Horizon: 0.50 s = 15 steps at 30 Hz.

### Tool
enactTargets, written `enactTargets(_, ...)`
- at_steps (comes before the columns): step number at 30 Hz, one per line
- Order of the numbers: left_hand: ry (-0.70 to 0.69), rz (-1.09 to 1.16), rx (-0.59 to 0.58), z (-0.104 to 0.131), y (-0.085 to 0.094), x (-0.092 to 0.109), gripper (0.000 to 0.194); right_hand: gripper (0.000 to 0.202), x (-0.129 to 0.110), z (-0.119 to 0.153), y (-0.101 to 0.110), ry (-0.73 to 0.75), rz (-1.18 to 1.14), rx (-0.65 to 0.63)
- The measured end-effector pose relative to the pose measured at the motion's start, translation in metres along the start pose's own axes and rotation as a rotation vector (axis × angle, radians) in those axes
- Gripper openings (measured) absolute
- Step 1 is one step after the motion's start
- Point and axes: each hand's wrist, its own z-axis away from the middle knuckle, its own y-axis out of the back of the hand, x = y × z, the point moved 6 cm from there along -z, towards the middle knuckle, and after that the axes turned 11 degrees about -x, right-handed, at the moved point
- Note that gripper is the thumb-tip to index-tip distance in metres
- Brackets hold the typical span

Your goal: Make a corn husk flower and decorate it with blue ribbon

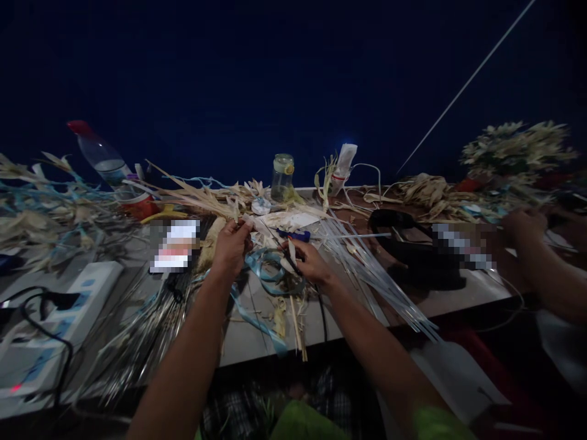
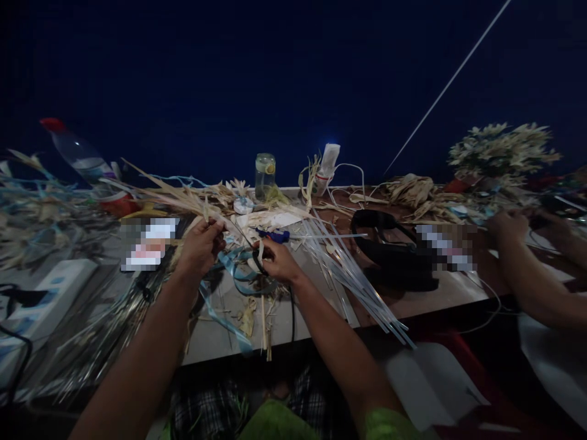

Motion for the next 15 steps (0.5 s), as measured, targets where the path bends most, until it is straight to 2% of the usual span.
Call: enactTargets(15, 0.062, -0.080, 0.017, 0.0014, 0.0011, -0.0025, 0.026, 0.031, 0.0057, -0.0020, -0.0037, -0.026, -0.013, -0.031)
